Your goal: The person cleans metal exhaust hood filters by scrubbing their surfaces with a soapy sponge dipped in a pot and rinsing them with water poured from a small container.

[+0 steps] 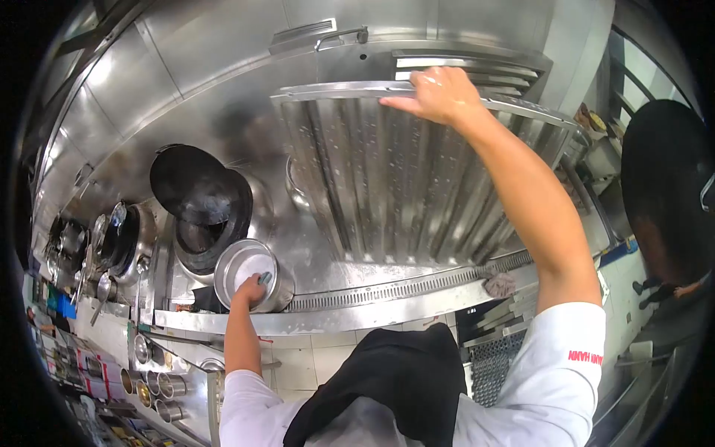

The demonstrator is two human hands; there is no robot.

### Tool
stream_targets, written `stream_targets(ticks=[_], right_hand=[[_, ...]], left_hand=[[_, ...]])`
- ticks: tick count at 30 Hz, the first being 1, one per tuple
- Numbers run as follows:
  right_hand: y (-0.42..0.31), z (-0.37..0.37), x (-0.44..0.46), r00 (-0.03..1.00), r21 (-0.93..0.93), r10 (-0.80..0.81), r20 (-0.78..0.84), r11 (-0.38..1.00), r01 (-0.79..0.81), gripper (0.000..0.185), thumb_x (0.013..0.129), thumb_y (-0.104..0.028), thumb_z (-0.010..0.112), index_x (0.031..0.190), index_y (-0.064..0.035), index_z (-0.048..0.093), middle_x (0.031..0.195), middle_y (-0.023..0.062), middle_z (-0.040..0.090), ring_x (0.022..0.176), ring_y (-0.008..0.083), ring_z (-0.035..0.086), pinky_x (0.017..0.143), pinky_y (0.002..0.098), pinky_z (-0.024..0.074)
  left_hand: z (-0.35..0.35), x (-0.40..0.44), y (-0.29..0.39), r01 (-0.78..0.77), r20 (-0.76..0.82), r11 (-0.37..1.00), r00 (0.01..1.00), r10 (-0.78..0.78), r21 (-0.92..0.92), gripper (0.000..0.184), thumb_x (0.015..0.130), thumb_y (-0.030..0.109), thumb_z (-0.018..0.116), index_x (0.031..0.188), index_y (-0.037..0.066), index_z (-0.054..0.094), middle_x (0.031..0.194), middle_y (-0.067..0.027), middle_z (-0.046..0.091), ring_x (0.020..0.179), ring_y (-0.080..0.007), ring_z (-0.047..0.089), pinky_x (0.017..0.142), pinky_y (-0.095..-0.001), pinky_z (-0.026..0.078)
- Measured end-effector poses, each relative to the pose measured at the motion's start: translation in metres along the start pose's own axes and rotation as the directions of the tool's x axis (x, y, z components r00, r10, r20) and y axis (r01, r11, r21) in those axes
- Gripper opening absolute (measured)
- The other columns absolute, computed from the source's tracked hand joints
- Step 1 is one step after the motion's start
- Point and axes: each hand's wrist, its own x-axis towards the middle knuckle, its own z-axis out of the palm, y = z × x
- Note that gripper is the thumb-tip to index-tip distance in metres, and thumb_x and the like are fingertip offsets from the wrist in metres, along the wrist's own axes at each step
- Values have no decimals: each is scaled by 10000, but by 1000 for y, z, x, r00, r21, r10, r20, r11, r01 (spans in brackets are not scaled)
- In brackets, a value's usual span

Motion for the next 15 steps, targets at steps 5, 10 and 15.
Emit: stream_targets(ticks=[5, 10, 15], right_hand=[[-61, 10, 34, 994, -5, 83, -72, 996, -84, 781, 828, -782, 513, 809, -24, 702, 714, 176, 691, 737, 347, 700, 696, 440, 556], [-76, -5, 57, 993, 175, 51, 110, 982, -70, 790, 843, -770, 508, 935, -10, 700, 799, 197, 705, 832, 371, 697, 777, 458, 549], [22, -24, -1, 943, 295, -71, 325, 955, -30, 779, 903, -756, 427, 1006, -23, 670, 855, 248, 673, 903, 430, 652, 818, 513, 486]], left_hand=[[11, 33, 1, 35, 242, 949, 963, -116, 313, 827, 863, 272, 550, 1574, 105, 161, 1620, -251, 144, 1419, -490, 308, 1169, -500, 305], [44, 86, -44, -32, 220, 897, 973, -74, 441, 763, 842, 265, 602, 1520, 57, 322, 1524, -275, 361, 1398, -428, 386, 1164, -445, 326], [-26, 2, -10, -186, -502, 950, 864, 37, -250, 503, 865, 232, 641, 1308, 0, 587, 1303, -280, 583, 1246, -409, 542, 1072, -436, 397]])
